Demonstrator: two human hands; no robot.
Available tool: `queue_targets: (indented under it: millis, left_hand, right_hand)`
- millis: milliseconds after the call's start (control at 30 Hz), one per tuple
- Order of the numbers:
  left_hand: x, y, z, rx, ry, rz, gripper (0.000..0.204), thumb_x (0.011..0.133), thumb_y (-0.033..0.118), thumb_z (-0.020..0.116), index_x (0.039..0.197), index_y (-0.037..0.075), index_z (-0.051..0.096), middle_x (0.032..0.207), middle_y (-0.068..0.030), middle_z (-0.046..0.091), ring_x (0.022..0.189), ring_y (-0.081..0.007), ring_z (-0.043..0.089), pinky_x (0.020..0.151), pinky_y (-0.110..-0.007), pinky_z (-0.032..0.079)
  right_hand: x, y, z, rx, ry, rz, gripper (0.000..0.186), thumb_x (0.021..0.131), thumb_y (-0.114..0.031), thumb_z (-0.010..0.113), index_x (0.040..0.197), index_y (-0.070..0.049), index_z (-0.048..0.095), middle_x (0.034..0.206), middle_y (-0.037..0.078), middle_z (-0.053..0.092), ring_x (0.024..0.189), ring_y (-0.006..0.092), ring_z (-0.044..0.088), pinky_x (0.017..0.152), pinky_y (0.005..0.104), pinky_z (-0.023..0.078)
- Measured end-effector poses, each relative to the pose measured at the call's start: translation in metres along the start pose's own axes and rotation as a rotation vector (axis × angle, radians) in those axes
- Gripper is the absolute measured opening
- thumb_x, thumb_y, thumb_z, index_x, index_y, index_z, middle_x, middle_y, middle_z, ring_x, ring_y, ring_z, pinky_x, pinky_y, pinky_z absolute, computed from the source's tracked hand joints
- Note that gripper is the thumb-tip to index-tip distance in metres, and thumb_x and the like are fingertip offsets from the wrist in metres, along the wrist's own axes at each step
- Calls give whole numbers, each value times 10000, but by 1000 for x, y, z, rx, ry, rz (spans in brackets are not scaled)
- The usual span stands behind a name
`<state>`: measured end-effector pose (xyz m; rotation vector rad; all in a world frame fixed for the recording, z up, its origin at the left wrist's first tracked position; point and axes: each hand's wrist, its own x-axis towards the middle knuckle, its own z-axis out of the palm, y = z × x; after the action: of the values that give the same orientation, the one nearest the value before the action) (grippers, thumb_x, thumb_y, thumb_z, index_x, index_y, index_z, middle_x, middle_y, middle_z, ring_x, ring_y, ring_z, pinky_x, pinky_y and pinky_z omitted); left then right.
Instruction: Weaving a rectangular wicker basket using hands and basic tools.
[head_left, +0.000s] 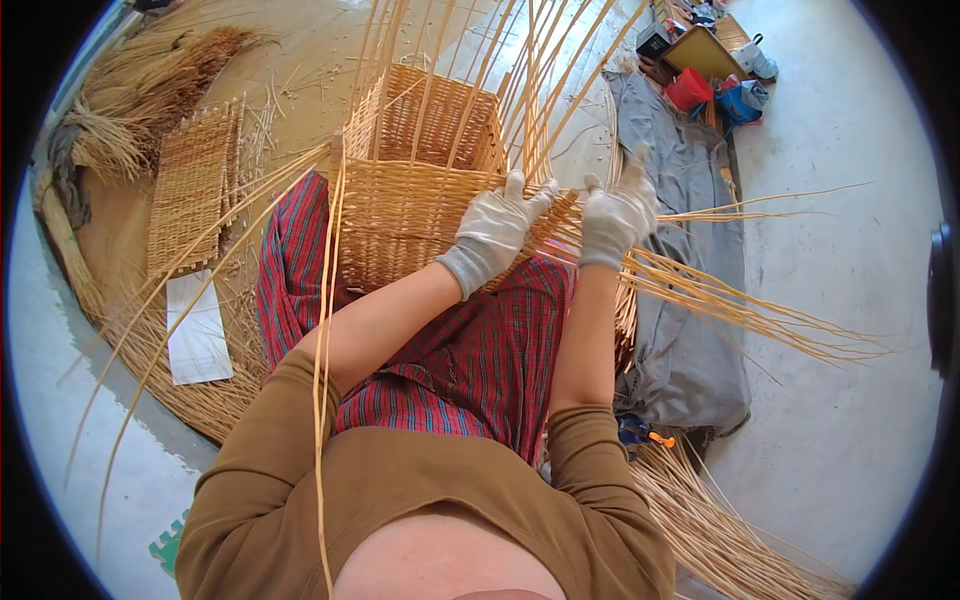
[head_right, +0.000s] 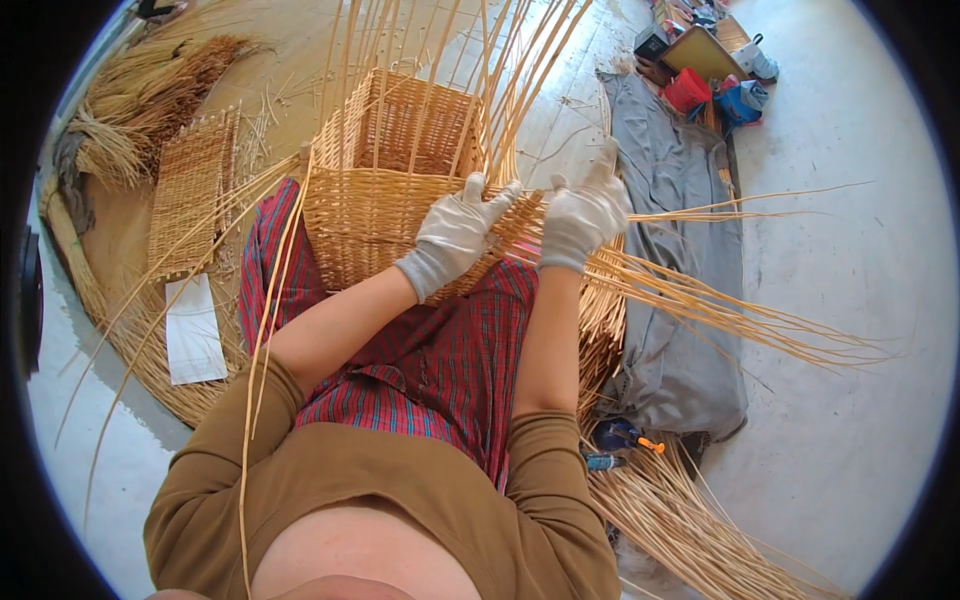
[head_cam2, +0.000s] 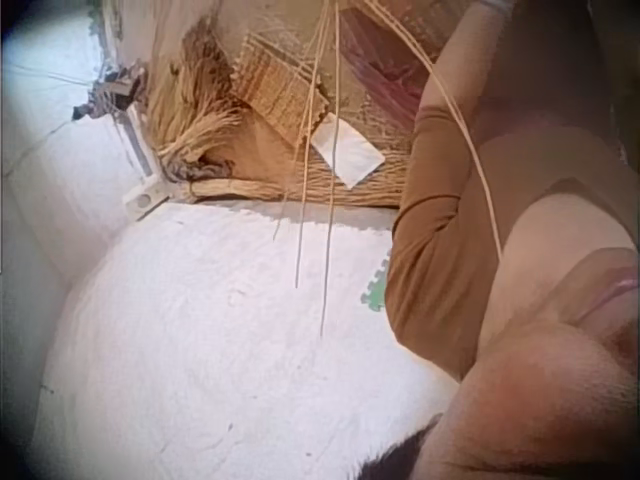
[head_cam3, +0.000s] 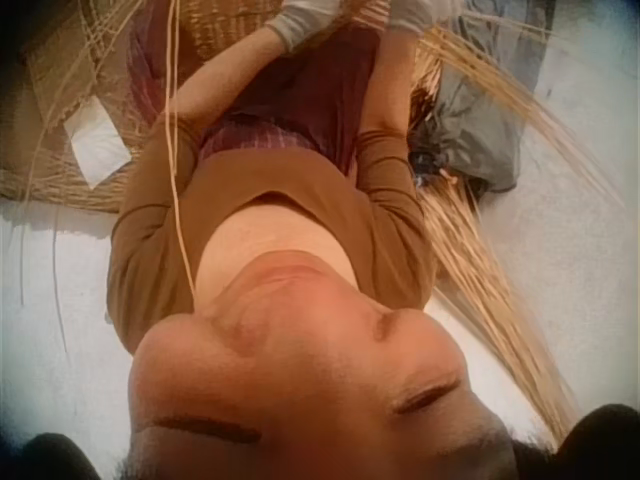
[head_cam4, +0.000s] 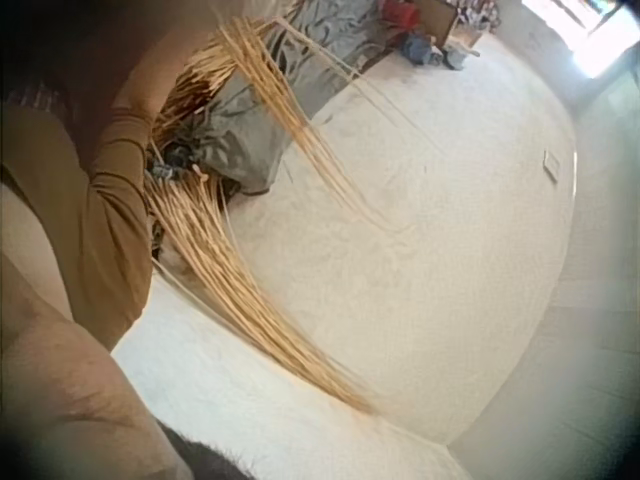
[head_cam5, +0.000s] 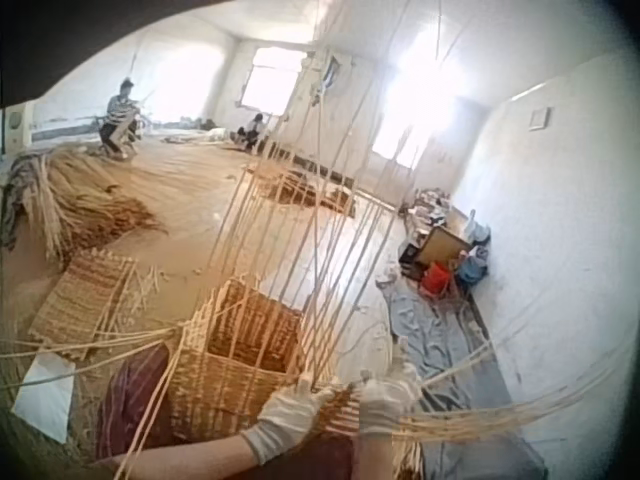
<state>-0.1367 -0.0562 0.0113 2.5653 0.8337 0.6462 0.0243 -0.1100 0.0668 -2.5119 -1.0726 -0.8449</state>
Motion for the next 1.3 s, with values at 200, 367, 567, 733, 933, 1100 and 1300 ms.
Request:
queue_targets:
  millis: [200,367,567,733,933,1100,1300]
  left_hand:
    - [-12,-23,-16,-162,90,92,557,924,228,675,1459,255,520,1447,-205,473,1057,-348,677,861,-401,572]
    - [-103,-126,-32,-410,433,60,309,904,83,713,1212,91,686,1147,-150,686,1025,-290,691,896,-369,565]
    - [-117,-196,-100,-1137,662,-234,226,1007,62,601,1216,-3,656,1036,-75,716,989,-143,679,865,-276,562]
    - [-78,-240,-130,-1500,131,-370,412,956,64,689,1360,57,607,1093,-19,662,956,-96,626,832,-241,551]
    - [-39,-253,-145,-1200,-495,-130,708,827,-114,710,1456,172,559,1024,72,586,920,-47,552,824,-224,522]
    - [-43,-244,-118,-1206,-244,-22,481,800,-102,704,1223,115,631,1164,26,647,1058,-75,567,918,-261,508]
    - [-55,-223,-103,-1199,-33,-242,378,840,-110,633,1152,102,641,1105,36,657,979,-77,589,858,-254,523]
  right_hand:
    - [-54,-2,37,83,323,-307,328,888,-222,676,1163,-43,667,1209,150,673,1187,339,594,1096,519,365]
    - [-74,-39,-12,638,106,41,184,886,-40,631,1030,-81,737,1146,129,708,1082,315,643,957,422,501]
    - [-140,-210,-57,1189,-239,-692,293,860,-182,731,1151,-160,716,807,59,660,764,251,653,665,384,526]
    - [-149,-233,-57,1020,-292,-759,250,819,-189,787,1030,-116,675,851,87,704,773,282,685,649,404,537]
    - [-153,-205,-67,1209,-301,-700,237,781,-108,790,991,-99,681,846,71,719,775,292,705,637,403,552]
    - [-157,-143,-7,1924,-557,31,197,1007,-92,570,1097,-9,725,1072,110,740,937,163,695,738,280,562]
    - [-100,-151,20,1644,-278,319,186,989,-68,625,1143,16,687,1082,124,719,1023,186,687,826,263,570]
